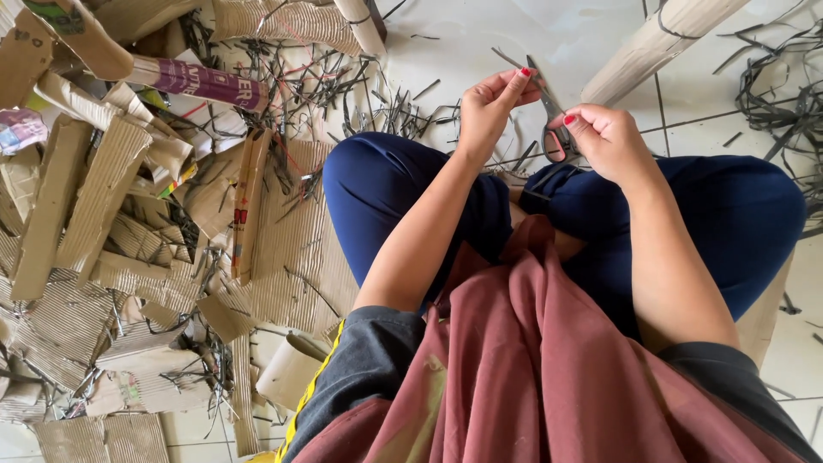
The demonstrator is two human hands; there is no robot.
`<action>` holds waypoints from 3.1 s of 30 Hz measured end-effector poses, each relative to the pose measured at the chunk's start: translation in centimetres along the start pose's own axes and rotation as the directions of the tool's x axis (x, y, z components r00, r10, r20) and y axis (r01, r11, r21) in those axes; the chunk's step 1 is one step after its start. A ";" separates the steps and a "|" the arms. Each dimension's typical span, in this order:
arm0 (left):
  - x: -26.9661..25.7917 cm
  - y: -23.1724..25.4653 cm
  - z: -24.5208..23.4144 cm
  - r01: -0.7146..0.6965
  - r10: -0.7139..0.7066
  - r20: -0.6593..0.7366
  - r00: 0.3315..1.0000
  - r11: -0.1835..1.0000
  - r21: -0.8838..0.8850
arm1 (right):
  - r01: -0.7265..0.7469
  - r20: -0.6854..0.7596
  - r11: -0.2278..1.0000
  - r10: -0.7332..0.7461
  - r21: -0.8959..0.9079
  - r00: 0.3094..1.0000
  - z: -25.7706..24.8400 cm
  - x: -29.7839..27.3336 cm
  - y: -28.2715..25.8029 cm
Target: Wrapping wooden furniture legs with protective paper and securing them with ties
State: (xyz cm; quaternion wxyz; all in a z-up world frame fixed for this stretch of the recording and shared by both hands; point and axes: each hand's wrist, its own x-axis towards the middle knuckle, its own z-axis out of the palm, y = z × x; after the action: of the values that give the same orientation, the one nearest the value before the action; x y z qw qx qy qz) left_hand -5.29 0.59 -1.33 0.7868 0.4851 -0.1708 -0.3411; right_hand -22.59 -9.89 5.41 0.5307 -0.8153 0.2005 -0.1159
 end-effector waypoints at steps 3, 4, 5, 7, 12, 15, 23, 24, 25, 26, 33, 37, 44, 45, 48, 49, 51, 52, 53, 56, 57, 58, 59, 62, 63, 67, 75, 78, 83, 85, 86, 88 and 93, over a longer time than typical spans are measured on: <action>-0.1 0.4 0.1 0.009 -0.009 -0.027 1.000 1.000 0.015 | -0.028 0.020 1.000 0.028 0.008 0.999 0.0 -0.1 -0.3; -0.1 0.5 0.2 0.008 -0.007 -0.033 0.999 1.000 0.012 | -0.036 0.031 0.999 0.035 0.023 0.999 0.0 0.0 -0.3; -0.1 0.6 0.2 0.008 -0.008 -0.033 0.999 1.000 0.013 | -0.036 0.030 0.999 0.036 0.023 0.999 0.0 0.0 -0.3; -0.2 0.7 0.2 0.006 -0.006 -0.053 0.999 1.000 -0.009 | -0.037 0.026 0.999 0.038 -0.011 0.999 -0.1 0.0 -0.3; 0.0 0.4 0.1 -0.020 0.019 -0.054 0.998 0.999 -0.027 | -0.048 0.031 0.999 0.047 0.025 0.998 -0.4 0.0 -0.1; 0.2 0.2 -0.1 -0.031 0.029 -0.067 0.997 0.999 -0.031 | -0.050 0.017 0.998 0.050 0.027 0.999 -0.5 -0.1 -0.2; 0.4 -0.1 -0.3 -0.021 0.014 -0.091 0.996 0.997 -0.071 | -0.021 -0.048 1.000 0.021 -0.008 0.999 -0.8 -0.1 -0.1; 0.5 -0.1 -0.4 -0.016 0.008 -0.097 0.995 0.997 -0.078 | -0.026 -0.052 1.000 0.026 -0.001 0.998 -0.9 -0.1 -0.1; 0.6 -0.1 -0.4 -0.012 0.003 -0.101 0.995 0.996 -0.084 | -0.029 -0.058 1.000 0.030 0.006 0.998 -1.0 -0.1 -0.1; 0.5 0.0 -0.4 -0.012 0.004 -0.101 0.995 0.996 -0.084 | -0.029 -0.058 1.000 0.029 0.006 0.998 -1.0 -0.2 -0.1; 0.4 0.1 -0.3 0.000 -0.008 -0.099 0.995 0.997 -0.080 | 0.014 -0.251 1.000 -0.008 0.024 0.968 -3.1 -0.7 0.6; 0.2 0.2 -0.5 0.023 -0.027 -0.085 0.996 0.998 -0.051 | -0.001 -0.465 0.997 0.035 0.074 0.885 -6.7 -1.8 2.6; -0.4 0.4 0.4 0.093 -0.092 -0.074 0.993 0.996 0.001 | -0.049 -0.693 0.973 0.194 0.224 0.695 -13.0 -5.8 6.2; 0.0 0.0 0.4 0.087 -0.086 -0.031 0.996 0.996 0.013 | -0.007 -0.723 0.993 0.092 0.120 0.685 -13.8 -5.7 7.3; 1.2 -1.0 1.0 0.076 -0.078 0.039 0.996 0.996 0.043 | 0.062 -0.761 0.996 -0.085 -0.059 0.644 -15.5 -4.9 9.4; 0.9 -1.5 0.8 0.088 -0.091 0.050 0.995 0.994 0.060 | 0.076 -0.765 0.990 -0.143 -0.123 0.627 -15.3 -5.1 10.2; 0.6 -1.4 1.5 0.118 -0.125 0.047 0.991 0.984 0.134 | 0.068 -0.775 0.988 -0.148 -0.136 0.614 -15.6 -4.3 12.0; 0.8 -1.2 2.0 0.135 -0.148 0.048 0.988 0.971 0.199 | 0.067 -0.784 0.985 -0.168 -0.160 0.597 -15.9 -3.7 12.7; 1.1 -1.5 2.1 0.139 -0.152 0.050 0.987 0.969 0.203 | 0.063 -0.787 0.986 -0.163 -0.156 0.595 -16.1 -3.2 13.0; 1.8 -2.8 2.7 0.206 -0.222 0.022 0.975 0.934 0.292 | 0.082 -0.787 0.970 -0.233 -0.228 0.571 -16.7 -1.9 14.5; 2.2 -3.3 2.8 0.214 -0.230 0.013 0.973 0.922 0.322 | 0.096 -0.771 0.963 -0.261 -0.253 0.581 -16.8 -1.3 15.3; 2.5 -3.7 2.9 0.221 -0.237 0.003 0.972 0.910 0.351 | 0.111 -0.753 0.954 -0.288 -0.278 0.591 -16.9 -0.6 16.1; 3.3 -5.1 2.8 0.227 -0.242 -0.002 0.970 0.909 0.350 | 0.108 -0.751 0.956 -0.283 -0.275 0.596 -16.7 0.0 14.9; 5.8 -8.4 2.7 0.151 -0.178 0.061 0.982 0.940 0.307 | -0.173 -0.701 0.922 0.378 0.347 0.604 -16.3 2.2 13.0; 6.4 -9.2 3.0 0.170 -0.189 0.035 0.981 0.936 0.307 | -0.190 -0.623 0.866 0.470 0.462 0.626 -16.2 2.9 13.5; 8.3 -12.7 2.6 0.191 -0.206 0.004 0.979 0.913 0.359 | -0.495 -0.436 0.691 0.719 0.526 0.541 -15.7 5.6 21.3; 8.3 -13.8 2.0 0.185 -0.203 -0.025 0.979 0.829 0.528 | -0.621 -0.277 0.605 0.790 0.497 0.547 -15.2 8.7 21.8; 10.1 -14.5 2.7 0.098 -0.184 0.073 0.980 0.770 0.631 | -0.570 -0.236 0.676 0.717 0.468 0.656 -15.0 9.8 22.7; 13.3 -16.4 2.8 -0.094 -0.150 0.303 0.941 0.745 0.660 | -0.510 -0.125 0.714 0.631 0.479 0.766 -14.2 11.3 26.7; 14.2 -16.4 3.2 -0.227 -0.178 0.438 0.881 0.653 0.722 | -0.539 -0.113 0.729 0.632 0.423 0.767 -14.1 12.2 26.8; 15.0 -17.6 2.8 -0.222 -0.176 0.433 0.884 0.657 0.721 | -0.543 -0.109 0.729 0.633 0.417 0.766 -14.0 12.5 26.8; 15.8 -20.4 2.4 -0.331 -0.163 0.457 0.875 0.487 0.808 | -0.588 -0.095 0.732 0.650 0.343 0.754 -13.8 12.2 27.1; 16.3 -21.8 2.0 -0.291 -0.071 0.347 0.935 0.405 0.867 | -0.639 -0.086 0.734 0.669 0.230 0.738 -14.0 12.3 27.5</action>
State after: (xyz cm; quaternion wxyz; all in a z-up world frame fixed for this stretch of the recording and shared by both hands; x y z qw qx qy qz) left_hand -3.01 -18.66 -20.60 0.3779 0.7559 -0.4890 -0.2163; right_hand -22.81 -36.71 -14.22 0.5927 -0.6266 0.5060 -0.0056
